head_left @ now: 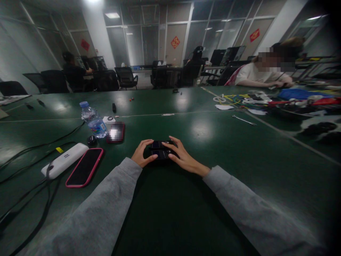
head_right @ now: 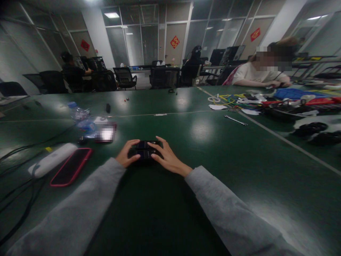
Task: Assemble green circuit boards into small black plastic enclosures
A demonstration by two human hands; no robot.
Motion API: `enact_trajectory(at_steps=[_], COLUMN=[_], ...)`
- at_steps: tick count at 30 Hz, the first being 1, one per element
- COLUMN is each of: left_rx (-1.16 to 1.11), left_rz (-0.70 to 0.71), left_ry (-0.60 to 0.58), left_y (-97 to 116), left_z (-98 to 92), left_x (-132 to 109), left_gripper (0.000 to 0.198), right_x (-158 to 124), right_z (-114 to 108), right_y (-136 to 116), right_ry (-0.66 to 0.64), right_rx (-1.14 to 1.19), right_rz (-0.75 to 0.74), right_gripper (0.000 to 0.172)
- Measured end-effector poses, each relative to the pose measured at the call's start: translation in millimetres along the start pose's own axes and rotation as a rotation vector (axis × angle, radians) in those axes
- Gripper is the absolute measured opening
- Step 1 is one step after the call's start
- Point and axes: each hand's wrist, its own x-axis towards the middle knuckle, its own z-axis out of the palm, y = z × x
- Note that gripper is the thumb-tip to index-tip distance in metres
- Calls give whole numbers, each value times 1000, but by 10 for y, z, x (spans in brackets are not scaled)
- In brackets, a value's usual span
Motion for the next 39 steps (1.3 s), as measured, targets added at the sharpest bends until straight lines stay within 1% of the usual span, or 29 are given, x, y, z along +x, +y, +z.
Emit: enact_trajectory(at_steps=[3,10,14,16,19,26,32,39], left_rx=[22,139,196,199,187,212,222,203], left_rz=[15,73,60,50,46,32,46,42], left_ry=[-12,-14,-47,-43,-30,4,15,5], left_y=[3,68,99,102,100,84,14,2], left_z=[-6,-32,-35,-31,-26,-32,-20,-21], left_x=[4,13,9,8,6,4,9,14], left_gripper=[62,68,72,75,76,67,68,68], right_x=[1,9,11,13,16,19,14,12], right_z=[1,-2,-1,7,22,27,26,21], right_y=[-15,-20,-7,0,10,7,8,1], right_ry=[2,4,-17,-7,6,6,8,2], right_rx=[-8,-22,-39,-42,-38,-42,-36,-63], right_rz=[3,-13,-28,-39,-45,-43,-54,-68], right_gripper=[48,50,66,71,70,66,66,66])
